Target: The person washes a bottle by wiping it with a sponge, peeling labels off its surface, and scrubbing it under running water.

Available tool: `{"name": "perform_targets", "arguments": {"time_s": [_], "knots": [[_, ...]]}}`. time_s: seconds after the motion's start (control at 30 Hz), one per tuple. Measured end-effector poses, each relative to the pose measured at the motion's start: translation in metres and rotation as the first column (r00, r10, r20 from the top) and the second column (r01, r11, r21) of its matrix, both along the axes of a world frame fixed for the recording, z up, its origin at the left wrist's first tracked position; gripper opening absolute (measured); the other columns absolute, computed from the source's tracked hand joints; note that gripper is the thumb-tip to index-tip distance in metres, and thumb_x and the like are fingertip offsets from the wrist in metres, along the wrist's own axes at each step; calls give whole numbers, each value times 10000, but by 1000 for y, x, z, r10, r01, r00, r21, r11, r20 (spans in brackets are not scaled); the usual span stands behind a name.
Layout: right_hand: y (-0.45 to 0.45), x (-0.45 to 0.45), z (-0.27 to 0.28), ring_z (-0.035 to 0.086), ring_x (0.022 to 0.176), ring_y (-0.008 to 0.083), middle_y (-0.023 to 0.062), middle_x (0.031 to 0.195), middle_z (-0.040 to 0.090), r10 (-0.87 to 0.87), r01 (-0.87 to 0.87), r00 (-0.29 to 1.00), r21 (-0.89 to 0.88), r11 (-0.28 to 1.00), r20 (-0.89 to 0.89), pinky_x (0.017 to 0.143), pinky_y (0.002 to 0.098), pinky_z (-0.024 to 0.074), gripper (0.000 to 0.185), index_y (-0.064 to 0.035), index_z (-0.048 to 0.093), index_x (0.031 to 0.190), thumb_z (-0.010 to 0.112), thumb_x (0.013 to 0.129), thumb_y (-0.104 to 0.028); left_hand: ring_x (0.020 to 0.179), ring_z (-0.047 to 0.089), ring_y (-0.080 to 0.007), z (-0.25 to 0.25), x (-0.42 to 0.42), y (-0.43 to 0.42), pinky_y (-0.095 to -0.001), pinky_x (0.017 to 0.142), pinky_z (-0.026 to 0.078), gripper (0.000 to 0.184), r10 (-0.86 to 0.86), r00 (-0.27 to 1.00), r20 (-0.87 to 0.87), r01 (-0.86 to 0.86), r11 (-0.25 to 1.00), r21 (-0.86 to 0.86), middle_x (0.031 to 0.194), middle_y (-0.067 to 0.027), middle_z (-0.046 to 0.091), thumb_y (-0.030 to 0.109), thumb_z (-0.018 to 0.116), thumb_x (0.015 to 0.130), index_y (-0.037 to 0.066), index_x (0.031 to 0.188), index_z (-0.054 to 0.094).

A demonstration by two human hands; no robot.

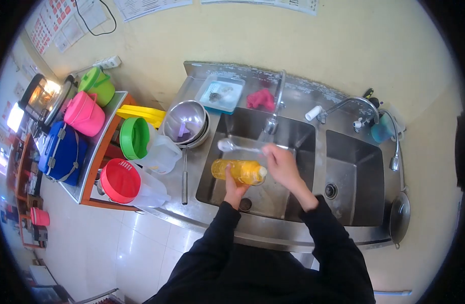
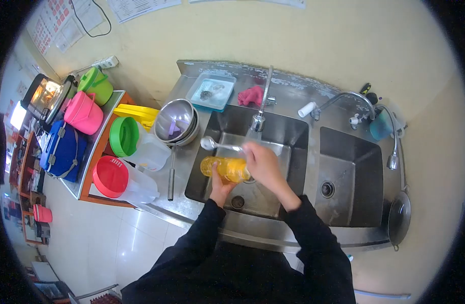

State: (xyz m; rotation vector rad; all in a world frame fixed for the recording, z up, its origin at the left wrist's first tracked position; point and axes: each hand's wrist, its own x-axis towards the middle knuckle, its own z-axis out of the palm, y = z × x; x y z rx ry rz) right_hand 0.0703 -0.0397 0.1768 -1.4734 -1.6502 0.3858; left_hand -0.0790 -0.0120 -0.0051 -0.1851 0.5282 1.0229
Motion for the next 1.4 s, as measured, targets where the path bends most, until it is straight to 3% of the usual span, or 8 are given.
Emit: {"name": "perform_targets", "arguments": {"time_s": [0.13, 0.23, 0.67, 0.87, 0.97, 1.07, 1.17, 1.4], "knots": [[96, -11, -57, 643, 681, 243, 104, 770, 676, -92, 31, 957, -217, 976, -275, 570, 353, 475, 246, -33, 640, 1059, 467, 953, -172, 1200, 500, -328, 14, -10, -9, -579, 1011, 367, 600, -28, 999, -20, 27, 1000, -12, 1288, -119, 530, 536, 589, 849, 146, 1289, 465], [108, -15, -70, 611, 671, 136, 79, 842, 693, -285, -158, 714, -543, 825, -640, 556, 262, 476, 260, -10, 631, 1093, 457, 975, -163, 1192, 505, -321, 23, -19, -19, -565, 1006, 378, 591, -53, 999, -8, 53, 998, -41, 1275, -106, 539, 515, 603, 852, 139, 1285, 466], [118, 20, -185, 561, 670, 130, 40, 819, 594, -470, -277, -114, -426, 861, -875, 612, 252, 512, 294, -51, 517, 1215, 474, 929, -3, 1171, 523, -317, 25, -33, -43, -543, 1006, 393, 592, -101, 994, -36, 99, 994, -47, 1249, -114, 551, 495, 621, 844, 123, 1277, 467], [125, 29, -260, 435, 531, 100, -16, 674, 497, -468, -389, 122, -476, 789, -875, 478, 265, 359, 139, -87, 576, 985, 463, 945, -157, 1181, 517, -319, 28, -40, -50, -534, 1017, 382, 608, -85, 993, -81, 82, 996, -34, 1264, -119, 543, 505, 615, 842, 123, 1287, 457], [88, 12, -239, 512, 525, 212, 71, 631, 525, -452, -217, 390, -557, 801, -802, 458, 356, 376, 266, -71, 530, 797, 432, 951, -265, 1198, 506, -320, 23, -42, -48, -563, 1030, 355, 621, -68, 994, -90, 66, 998, -24, 1281, -114, 530, 523, 609, 841, 140, 1303, 446], [49, 0, -260, 590, 611, 312, 143, 671, 600, -358, 352, 925, -64, 934, -131, 513, 409, 391, 329, -46, 512, 814, 385, 980, -301, 1192, 510, -320, 27, -42, -47, -544, 1025, 371, 625, -61, 994, -86, 59, 998, -21, 1271, -117, 534, 510, 622, 837, 127, 1298, 448], [1, 10, -228, 619, 750, 374, 187, 795, 646, -375, 377, 923, -411, 830, 89, 619, 470, 390, 304, -34, 504, 867, 425, 976, -306, 1187, 512, -321, 33, -42, -48, -514, 1020, 391, 624, -53, 996, -74, 51, 998, -29, 1256, -126, 538, 488, 636, 833, 105, 1290, 451], [-44, 26, -172, 604, 709, 317, 133, 769, 631, -293, 396, 815, -112, 911, 499, 674, 500, 360, 157, -67, 509, 953, 481, 953, -221, 1190, 508, -325, 28, -45, -45, -519, 1021, 389, 633, -91, 995, -32, 90, 995, -31, 1265, -127, 534, 488, 646, 826, 112, 1294, 447]]}}
